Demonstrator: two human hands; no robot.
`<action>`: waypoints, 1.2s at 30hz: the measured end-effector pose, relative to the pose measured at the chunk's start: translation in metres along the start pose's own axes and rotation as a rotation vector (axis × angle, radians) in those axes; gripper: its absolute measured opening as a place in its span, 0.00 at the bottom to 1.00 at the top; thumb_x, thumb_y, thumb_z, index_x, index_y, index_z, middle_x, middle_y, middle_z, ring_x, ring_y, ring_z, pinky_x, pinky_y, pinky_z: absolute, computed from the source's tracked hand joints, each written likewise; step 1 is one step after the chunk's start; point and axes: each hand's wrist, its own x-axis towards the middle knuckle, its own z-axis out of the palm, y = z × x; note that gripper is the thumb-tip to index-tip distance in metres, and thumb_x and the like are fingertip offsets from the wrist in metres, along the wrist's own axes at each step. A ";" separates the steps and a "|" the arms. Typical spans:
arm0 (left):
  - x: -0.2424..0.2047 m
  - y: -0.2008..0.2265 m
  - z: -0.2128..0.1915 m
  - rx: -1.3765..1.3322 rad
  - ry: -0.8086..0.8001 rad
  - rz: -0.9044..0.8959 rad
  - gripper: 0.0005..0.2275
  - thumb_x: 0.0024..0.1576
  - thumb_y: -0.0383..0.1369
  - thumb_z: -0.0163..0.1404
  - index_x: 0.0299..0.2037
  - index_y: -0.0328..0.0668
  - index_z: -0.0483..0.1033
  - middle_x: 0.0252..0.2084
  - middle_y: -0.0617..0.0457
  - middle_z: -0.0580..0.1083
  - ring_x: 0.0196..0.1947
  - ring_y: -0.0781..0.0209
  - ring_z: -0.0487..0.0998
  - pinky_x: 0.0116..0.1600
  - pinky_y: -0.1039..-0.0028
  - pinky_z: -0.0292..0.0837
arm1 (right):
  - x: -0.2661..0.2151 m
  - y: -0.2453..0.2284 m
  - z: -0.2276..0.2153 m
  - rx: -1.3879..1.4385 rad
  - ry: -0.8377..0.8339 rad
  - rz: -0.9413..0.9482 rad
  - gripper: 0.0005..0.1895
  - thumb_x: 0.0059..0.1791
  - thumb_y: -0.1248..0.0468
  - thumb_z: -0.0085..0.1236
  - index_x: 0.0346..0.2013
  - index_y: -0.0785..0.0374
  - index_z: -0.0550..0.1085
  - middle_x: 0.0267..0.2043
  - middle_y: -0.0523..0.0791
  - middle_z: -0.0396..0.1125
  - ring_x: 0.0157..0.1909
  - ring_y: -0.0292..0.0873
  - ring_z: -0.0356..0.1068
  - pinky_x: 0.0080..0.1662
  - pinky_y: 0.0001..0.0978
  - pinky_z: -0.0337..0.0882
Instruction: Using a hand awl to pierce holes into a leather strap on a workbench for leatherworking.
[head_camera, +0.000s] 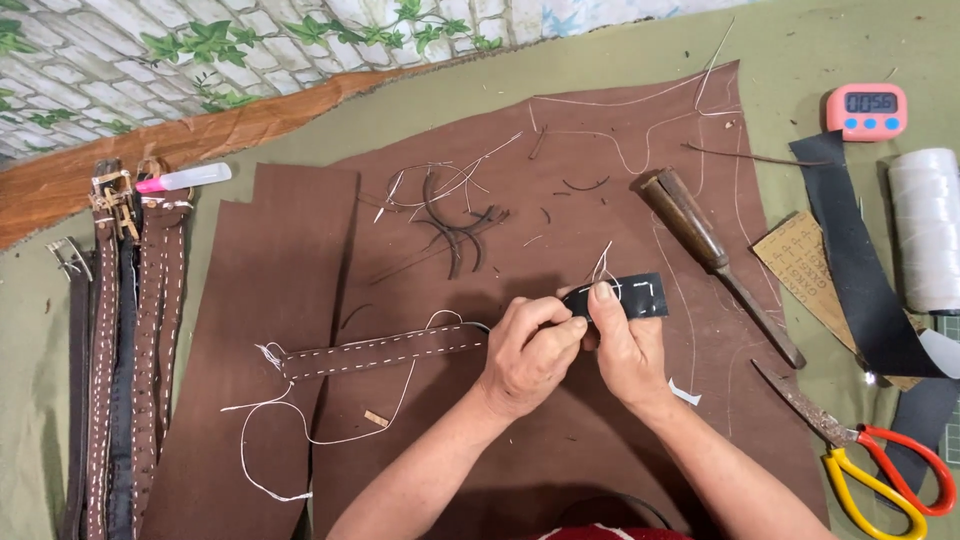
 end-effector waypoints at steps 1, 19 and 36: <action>-0.002 0.001 0.002 -0.028 0.025 -0.024 0.05 0.57 0.22 0.56 0.38 0.41 0.82 0.36 0.49 0.72 0.29 0.55 0.76 0.33 0.69 0.81 | 0.000 0.004 0.000 -0.004 0.000 -0.031 0.25 0.59 0.58 0.47 0.19 0.61 0.74 0.12 0.45 0.63 0.17 0.36 0.64 0.23 0.25 0.66; -0.009 0.001 0.019 -0.087 0.169 -0.106 0.05 0.55 0.19 0.58 0.36 0.38 0.82 0.33 0.47 0.75 0.26 0.52 0.77 0.30 0.67 0.79 | 0.010 0.047 -0.010 -0.026 -0.034 -0.099 0.26 0.59 0.60 0.48 0.15 0.59 0.73 0.11 0.43 0.63 0.15 0.34 0.63 0.23 0.24 0.66; -0.020 0.002 0.016 -0.148 0.197 -0.140 0.07 0.53 0.17 0.59 0.37 0.37 0.83 0.35 0.46 0.76 0.30 0.50 0.79 0.32 0.65 0.80 | 0.010 0.008 -0.001 -0.061 -0.102 -0.152 0.28 0.59 0.61 0.46 0.14 0.59 0.73 0.10 0.42 0.63 0.14 0.32 0.62 0.20 0.21 0.64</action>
